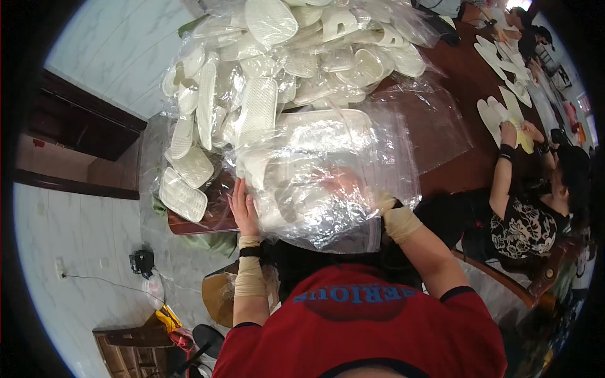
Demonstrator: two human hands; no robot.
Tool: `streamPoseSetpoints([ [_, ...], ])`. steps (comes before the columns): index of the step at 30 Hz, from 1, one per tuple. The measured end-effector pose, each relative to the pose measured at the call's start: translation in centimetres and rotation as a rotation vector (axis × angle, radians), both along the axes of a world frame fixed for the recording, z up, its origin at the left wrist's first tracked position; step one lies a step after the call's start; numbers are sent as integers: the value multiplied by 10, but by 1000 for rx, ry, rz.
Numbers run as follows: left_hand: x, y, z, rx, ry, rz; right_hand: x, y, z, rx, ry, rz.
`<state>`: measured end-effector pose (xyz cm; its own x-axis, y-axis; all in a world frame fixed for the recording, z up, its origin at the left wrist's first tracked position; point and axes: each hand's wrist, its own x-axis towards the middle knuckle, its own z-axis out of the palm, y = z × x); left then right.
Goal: Sort and pack white indoor slippers into clear plastic bags.
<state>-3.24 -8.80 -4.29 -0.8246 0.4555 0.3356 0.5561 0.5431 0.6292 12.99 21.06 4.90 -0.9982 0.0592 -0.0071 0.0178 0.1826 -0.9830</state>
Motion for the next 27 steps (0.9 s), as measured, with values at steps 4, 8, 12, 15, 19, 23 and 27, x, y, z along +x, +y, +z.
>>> streamPoseSetpoints([
  [4,2,-4,0,-21,9,27,-21,-45,-27,595,267,37],
  [8,4,1,2,-55,8,42,-73,-85,-25,1021,492,67],
  [12,5,4,-5,-133,52,85,-81,-93,0,962,195,280],
  [15,4,10,-5,-261,94,123,-93,-87,-57,889,179,235],
  [19,9,14,-2,-405,162,193,-73,-54,-81,1027,17,-143],
  [23,8,21,-1,-454,205,215,-18,12,-48,765,-22,-379],
  [27,6,17,-1,-429,192,196,-6,41,-51,248,47,-636],
])
